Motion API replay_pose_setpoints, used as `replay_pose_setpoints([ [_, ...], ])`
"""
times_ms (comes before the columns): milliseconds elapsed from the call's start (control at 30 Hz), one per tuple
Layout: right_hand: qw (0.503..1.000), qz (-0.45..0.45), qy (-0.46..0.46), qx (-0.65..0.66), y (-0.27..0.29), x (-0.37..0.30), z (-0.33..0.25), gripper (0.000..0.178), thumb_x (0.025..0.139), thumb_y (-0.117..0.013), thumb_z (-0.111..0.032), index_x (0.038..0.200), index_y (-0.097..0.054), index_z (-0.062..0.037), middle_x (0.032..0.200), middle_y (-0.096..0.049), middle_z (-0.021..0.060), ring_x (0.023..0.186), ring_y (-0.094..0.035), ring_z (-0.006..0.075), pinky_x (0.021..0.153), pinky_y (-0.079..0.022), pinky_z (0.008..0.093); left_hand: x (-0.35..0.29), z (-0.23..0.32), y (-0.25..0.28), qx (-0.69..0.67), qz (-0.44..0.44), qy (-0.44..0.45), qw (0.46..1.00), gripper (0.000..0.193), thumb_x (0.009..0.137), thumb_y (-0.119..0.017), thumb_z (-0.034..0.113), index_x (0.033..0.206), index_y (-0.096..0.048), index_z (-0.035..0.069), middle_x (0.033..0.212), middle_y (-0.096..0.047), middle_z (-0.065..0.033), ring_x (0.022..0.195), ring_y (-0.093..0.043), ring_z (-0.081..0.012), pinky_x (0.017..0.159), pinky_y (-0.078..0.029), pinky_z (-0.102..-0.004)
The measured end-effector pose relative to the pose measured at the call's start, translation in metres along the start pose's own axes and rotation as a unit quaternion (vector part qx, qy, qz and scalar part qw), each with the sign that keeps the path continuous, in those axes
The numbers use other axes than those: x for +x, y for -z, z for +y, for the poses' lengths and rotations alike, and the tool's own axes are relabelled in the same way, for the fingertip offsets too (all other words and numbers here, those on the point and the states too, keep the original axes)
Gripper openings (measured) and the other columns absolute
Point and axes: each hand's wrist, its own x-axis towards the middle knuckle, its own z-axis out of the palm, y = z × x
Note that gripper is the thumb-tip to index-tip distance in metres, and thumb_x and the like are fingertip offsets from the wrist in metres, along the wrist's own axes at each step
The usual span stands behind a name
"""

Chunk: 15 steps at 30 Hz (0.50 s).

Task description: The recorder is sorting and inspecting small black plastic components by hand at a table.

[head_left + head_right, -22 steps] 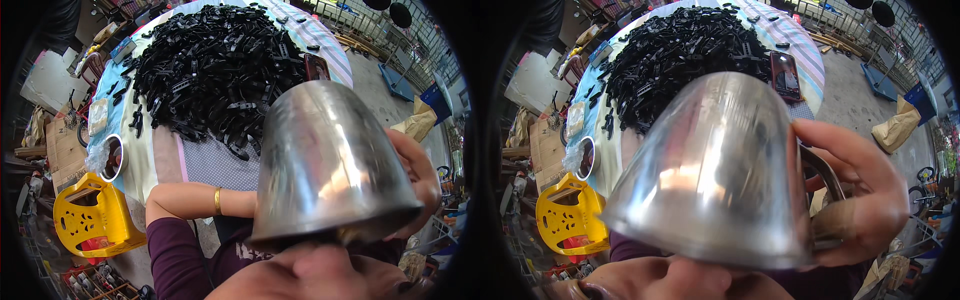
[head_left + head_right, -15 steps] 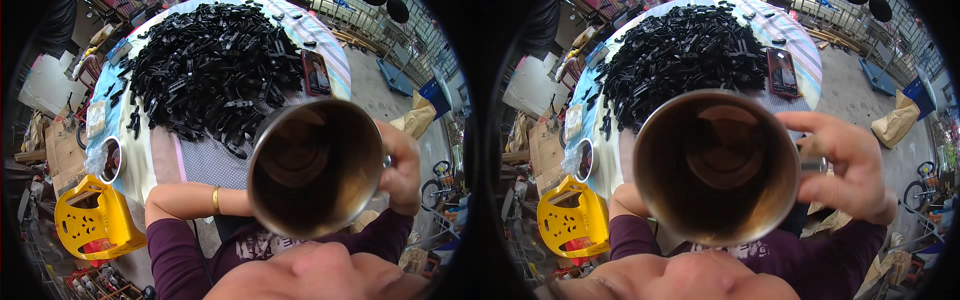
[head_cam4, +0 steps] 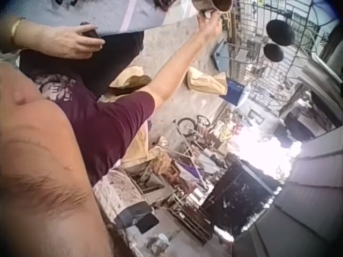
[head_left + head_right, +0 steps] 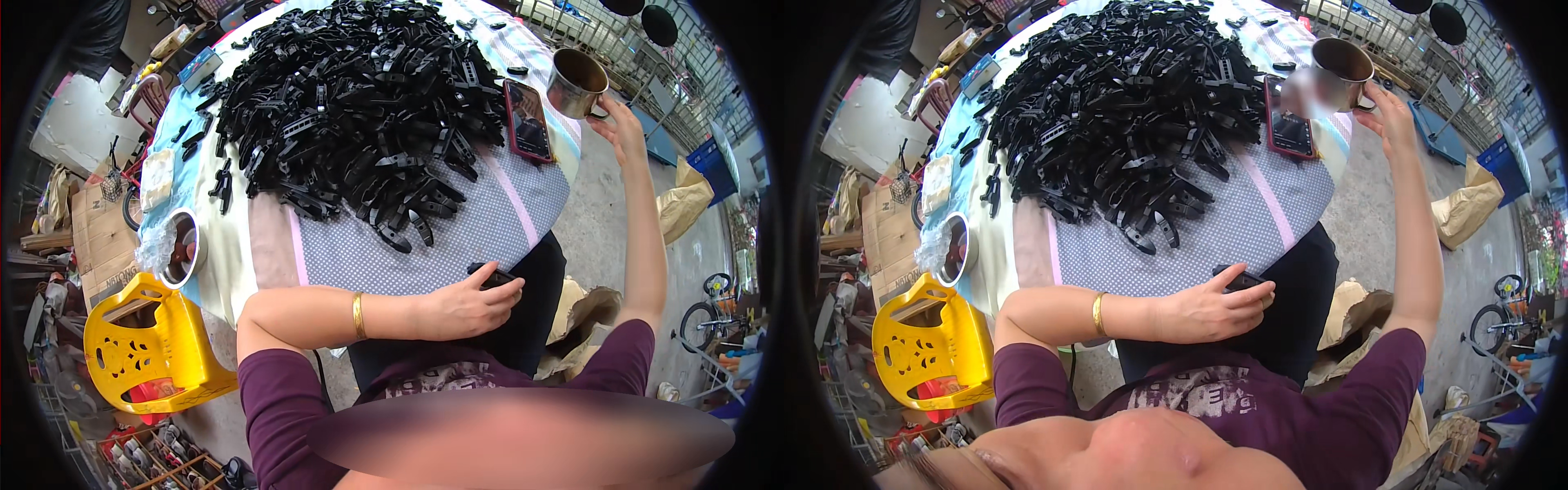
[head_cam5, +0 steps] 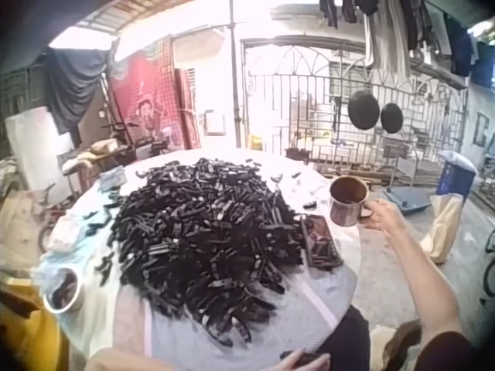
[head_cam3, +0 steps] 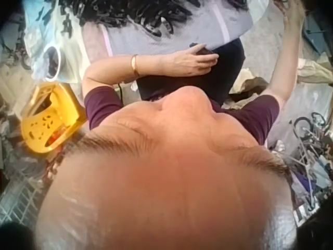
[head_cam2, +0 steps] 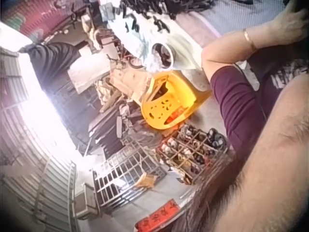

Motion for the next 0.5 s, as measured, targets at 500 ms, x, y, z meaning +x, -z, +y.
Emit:
replay_pose_setpoints([
  [500, 0.979, -0.012, -0.069, 0.191, -0.016, 0.108, 0.086, 0.045, 0.087, -0.062, -0.033, 0.111, -0.048, 0.0023, 0.118, -0.047, 0.0175, 0.090, -0.058, 0.0277, 0.078, -0.054, 0.0394, -0.001, -0.009, 0.009, -0.064, 0.056, 0.088, 0.993, 0.038, 0.078, -0.052, 0.016, 0.112, -0.054, -0.002, 0.127, -0.043, -0.0210, 0.115, -0.044, -0.0328, 0.092, -0.042, -0.0366],
])
